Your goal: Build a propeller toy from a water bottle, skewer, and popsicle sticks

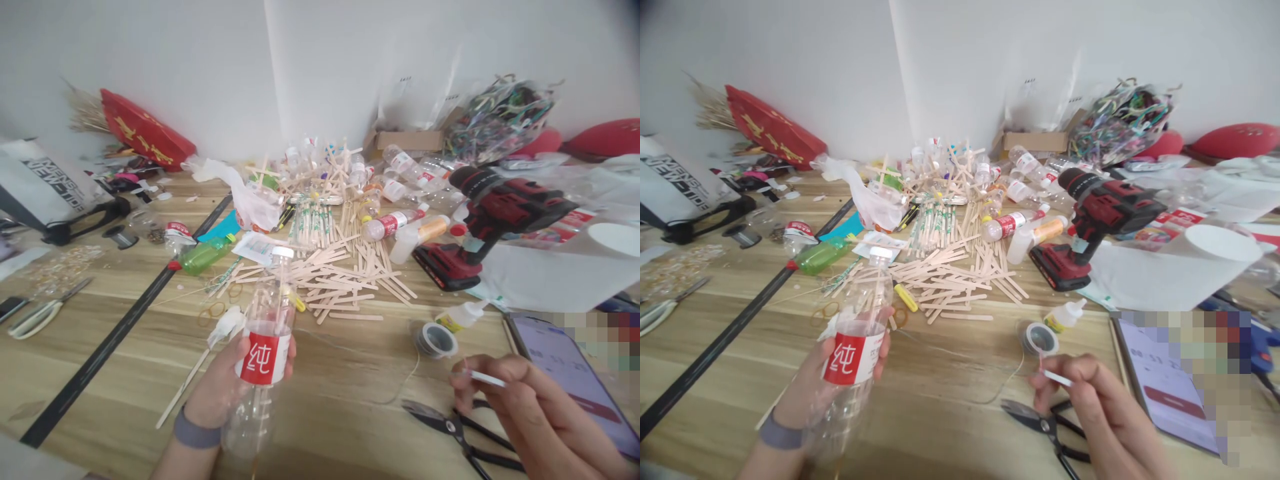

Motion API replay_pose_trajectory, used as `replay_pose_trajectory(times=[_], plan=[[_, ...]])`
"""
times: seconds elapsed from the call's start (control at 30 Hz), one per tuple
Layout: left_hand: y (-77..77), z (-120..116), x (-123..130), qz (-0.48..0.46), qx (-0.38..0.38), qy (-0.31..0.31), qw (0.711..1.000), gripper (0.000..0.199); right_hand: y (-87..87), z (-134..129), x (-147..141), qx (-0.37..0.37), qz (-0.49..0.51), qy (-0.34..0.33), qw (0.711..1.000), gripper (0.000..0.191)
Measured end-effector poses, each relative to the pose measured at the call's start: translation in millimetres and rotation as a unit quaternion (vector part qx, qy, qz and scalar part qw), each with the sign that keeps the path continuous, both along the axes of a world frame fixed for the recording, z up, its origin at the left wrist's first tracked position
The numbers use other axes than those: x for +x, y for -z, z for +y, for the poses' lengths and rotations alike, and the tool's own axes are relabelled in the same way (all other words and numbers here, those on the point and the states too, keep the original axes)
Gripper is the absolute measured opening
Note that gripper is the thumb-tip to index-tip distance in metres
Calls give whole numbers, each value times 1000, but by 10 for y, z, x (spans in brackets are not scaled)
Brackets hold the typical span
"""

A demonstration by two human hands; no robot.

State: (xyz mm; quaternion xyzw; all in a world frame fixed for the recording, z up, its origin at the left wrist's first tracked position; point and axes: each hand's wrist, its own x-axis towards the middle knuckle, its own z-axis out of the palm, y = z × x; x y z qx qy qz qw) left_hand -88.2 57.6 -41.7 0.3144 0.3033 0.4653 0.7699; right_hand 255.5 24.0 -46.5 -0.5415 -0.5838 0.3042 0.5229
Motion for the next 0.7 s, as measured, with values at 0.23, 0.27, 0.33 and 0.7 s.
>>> replay_pose_trajectory(times=[0.23,0.27,0.33,0.7], plan=[[-20,-18,77,5,13,33,999,67,-206,69,-372,8,-30,-118,992,28],[-19,-15,86,3,14,38,999,66,-221,76,-408,-1,-20,-139,990,27],[-8,-7,101,-8,16,48,999,63,-247,89,-470,-15,-2,-171,985,28],[134,26,107,-44,-14,54,997,56,-428,114,-721,-37,92,-193,976,36]])
